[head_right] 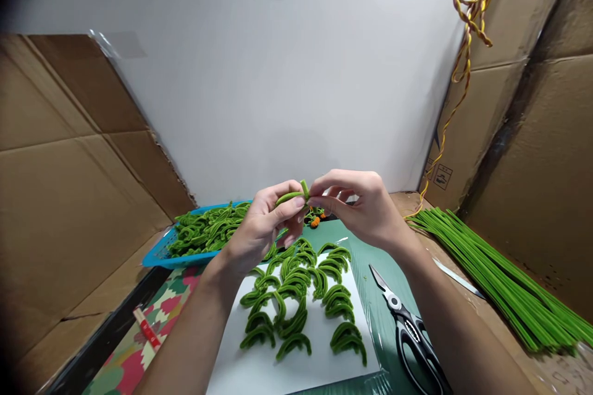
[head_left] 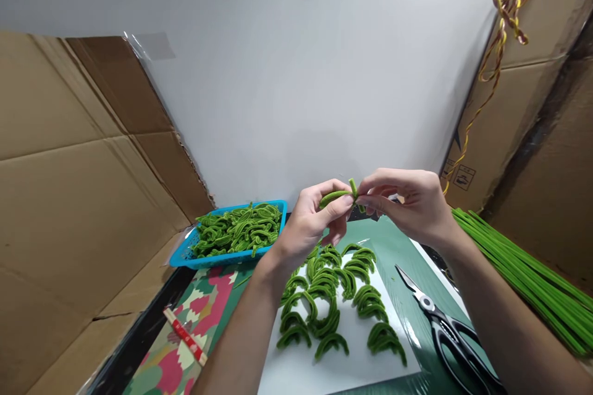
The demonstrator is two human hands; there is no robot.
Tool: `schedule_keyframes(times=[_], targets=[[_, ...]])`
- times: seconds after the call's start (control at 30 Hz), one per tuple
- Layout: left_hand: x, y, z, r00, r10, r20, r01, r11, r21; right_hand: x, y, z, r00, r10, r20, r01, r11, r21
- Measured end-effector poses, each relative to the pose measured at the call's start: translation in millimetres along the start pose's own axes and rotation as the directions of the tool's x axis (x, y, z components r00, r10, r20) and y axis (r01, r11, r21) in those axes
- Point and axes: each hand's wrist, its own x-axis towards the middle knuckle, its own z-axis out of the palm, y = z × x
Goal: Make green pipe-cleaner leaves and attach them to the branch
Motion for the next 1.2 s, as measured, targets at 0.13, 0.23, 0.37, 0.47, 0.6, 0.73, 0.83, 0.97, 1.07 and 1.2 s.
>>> schedule_keyframes(times=[0.13,0.23,0.37,0.47,0.6,0.73,0.83,0.97,1.07,1.2], targets=[[-2,1,-3.1,0.999,-0.045,0.010,0.045,0.999,0.007,0,-4,-3,0.992,-0.098,0.077,0.108,0.982,-0.152],[-3,3,-6.3,0.996,-0.084,-0.001,0.084,0.996,-0.006,-2,-5,-4,0.980,-0.135,0.146,0.167,0.957,-0.239],[-4,6,-8.7,0.987,-0.160,0.011,0.160,0.984,-0.076,-5,-5,-3,0.966,-0.207,0.157,0.239,0.944,-0.228],[-4,7,-8.9,0.981,-0.190,0.029,0.193,0.974,-0.117,-6,-6,-3,0.955,-0.249,0.159,0.279,0.939,-0.203],[-4,6,-8.8,0.980,-0.189,0.059,0.195,0.971,-0.140,-6,-8,-5,0.953,-0.261,0.153,0.286,0.941,-0.178],[-5,7,-8.3,0.977,-0.187,0.101,0.202,0.967,-0.156,-6,-12,-7,0.947,-0.266,0.178,0.296,0.939,-0.176],[-6,8,-7.2,0.975,-0.180,0.132,0.199,0.969,-0.149,-7,-14,-8,0.952,-0.249,0.179,0.279,0.945,-0.171],[-6,11,-6.9,0.979,-0.166,0.120,0.182,0.975,-0.131,-8,-13,-6,0.960,-0.240,0.143,0.264,0.948,-0.177],[-6,13,-9.0,0.988,-0.139,0.067,0.144,0.987,-0.073,-6,-12,-3,0.971,-0.205,0.122,0.226,0.953,-0.200],[-5,14,-11.5,0.997,-0.073,-0.031,0.074,0.997,0.034,-1,-11,3,0.995,0.000,0.102,0.020,0.980,-0.197]])
